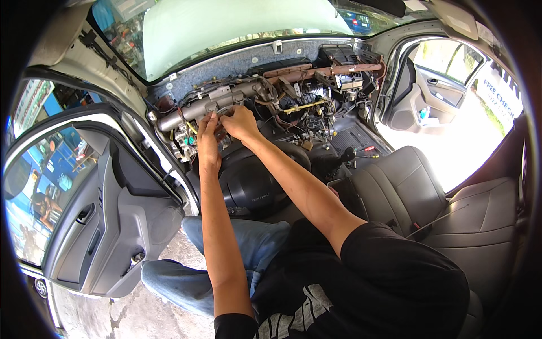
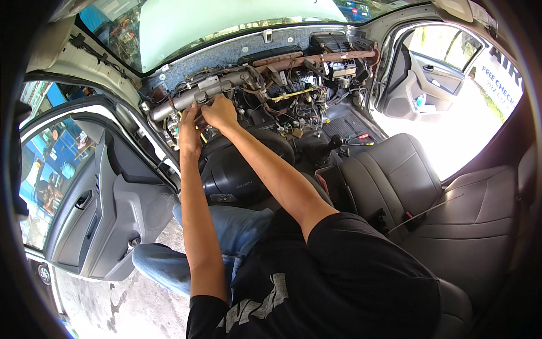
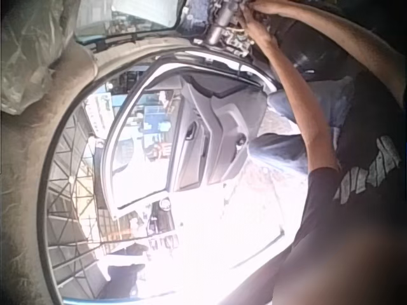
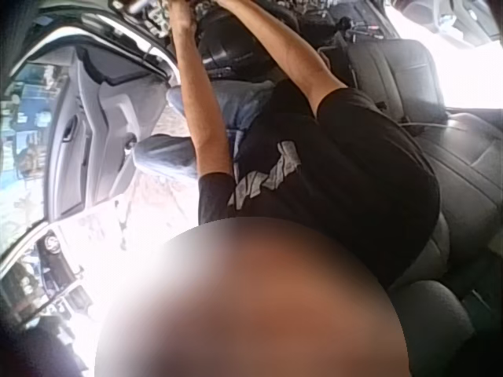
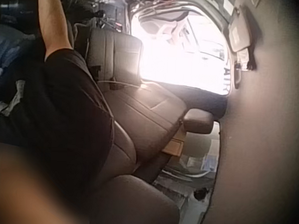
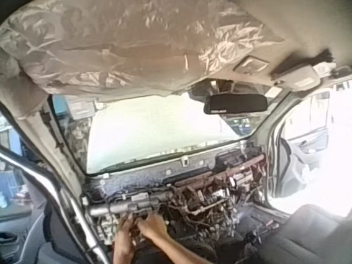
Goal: The person works on the exposed wiring and components behind the dashboard of a car. They use both hands to manipulate wires and connectors in the area above the steering column.
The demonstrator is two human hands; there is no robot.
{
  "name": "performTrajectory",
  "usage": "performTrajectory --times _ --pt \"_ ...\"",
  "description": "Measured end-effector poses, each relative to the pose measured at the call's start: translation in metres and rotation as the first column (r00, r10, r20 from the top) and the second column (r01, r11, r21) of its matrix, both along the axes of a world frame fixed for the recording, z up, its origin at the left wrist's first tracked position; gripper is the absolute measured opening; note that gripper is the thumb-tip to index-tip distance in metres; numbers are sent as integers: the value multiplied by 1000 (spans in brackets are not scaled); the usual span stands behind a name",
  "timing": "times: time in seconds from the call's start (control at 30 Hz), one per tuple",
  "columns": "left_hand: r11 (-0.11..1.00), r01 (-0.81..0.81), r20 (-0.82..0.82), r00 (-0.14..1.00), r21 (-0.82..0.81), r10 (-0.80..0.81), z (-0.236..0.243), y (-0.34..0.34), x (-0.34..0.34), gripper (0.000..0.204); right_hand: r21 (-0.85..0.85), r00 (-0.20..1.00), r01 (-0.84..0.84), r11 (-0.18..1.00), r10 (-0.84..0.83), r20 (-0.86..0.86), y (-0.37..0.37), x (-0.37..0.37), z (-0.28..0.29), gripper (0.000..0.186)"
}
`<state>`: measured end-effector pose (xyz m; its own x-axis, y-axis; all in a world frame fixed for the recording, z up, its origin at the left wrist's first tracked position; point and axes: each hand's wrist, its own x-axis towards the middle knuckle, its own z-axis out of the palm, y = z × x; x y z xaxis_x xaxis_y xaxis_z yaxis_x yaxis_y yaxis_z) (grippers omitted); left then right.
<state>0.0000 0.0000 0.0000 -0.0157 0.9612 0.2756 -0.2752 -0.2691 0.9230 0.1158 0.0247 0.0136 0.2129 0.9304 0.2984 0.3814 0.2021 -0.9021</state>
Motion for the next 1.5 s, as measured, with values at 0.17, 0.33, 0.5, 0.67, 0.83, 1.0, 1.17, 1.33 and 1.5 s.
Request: performTrajectory --times 0.17,0.33,0.5,0.67,0.83,1.0,1.17,1.33,1.5 --pt "1000 -3 -9 1000 1 3 4 1 -2 40 12 999 2 1000 -2 -38 3 -3 1 31" --pt "1000 19 25 999 -14 -19 3 0 -2 49 12 1000 7 1000 -6 -29 3 -3 -1 31" --pt "1000 17 27 999 -17 -16 3 -1 -1 49 17 1000 15 1000 -14 -13 4 -3 -2 31" --pt "999 26 24 999 -19 -25 3 -1 -1 49 7 1000 4 1000 -4 -24 5 -2 -3 31" --pt "1000 25 15 1000 -19 -24 2 -1 -2 49 9 1000 17 1000 -17 -4 6 -3 -4 32" --pt "1000 12 -7 1000 -12 -12 2 -1 -1 48 9 1000 19 1000 -19 20 7 -3 -4 33" --pt "1000 4 -34 999 -13 -5 2 -1 -1 45 14 1000 21 1000 -21 -8 9 -3 -7 33" --pt "1000 15 -2 1000 -8 -15 2 -1 -1 50 5 1000 14 1000 -14 12 8 -3 -5 33" --pt "1000 14 16 1000 -13 -13 3 -3 0 53 -4 1000 -18 1000 18 -1 5 -1 -3 33"
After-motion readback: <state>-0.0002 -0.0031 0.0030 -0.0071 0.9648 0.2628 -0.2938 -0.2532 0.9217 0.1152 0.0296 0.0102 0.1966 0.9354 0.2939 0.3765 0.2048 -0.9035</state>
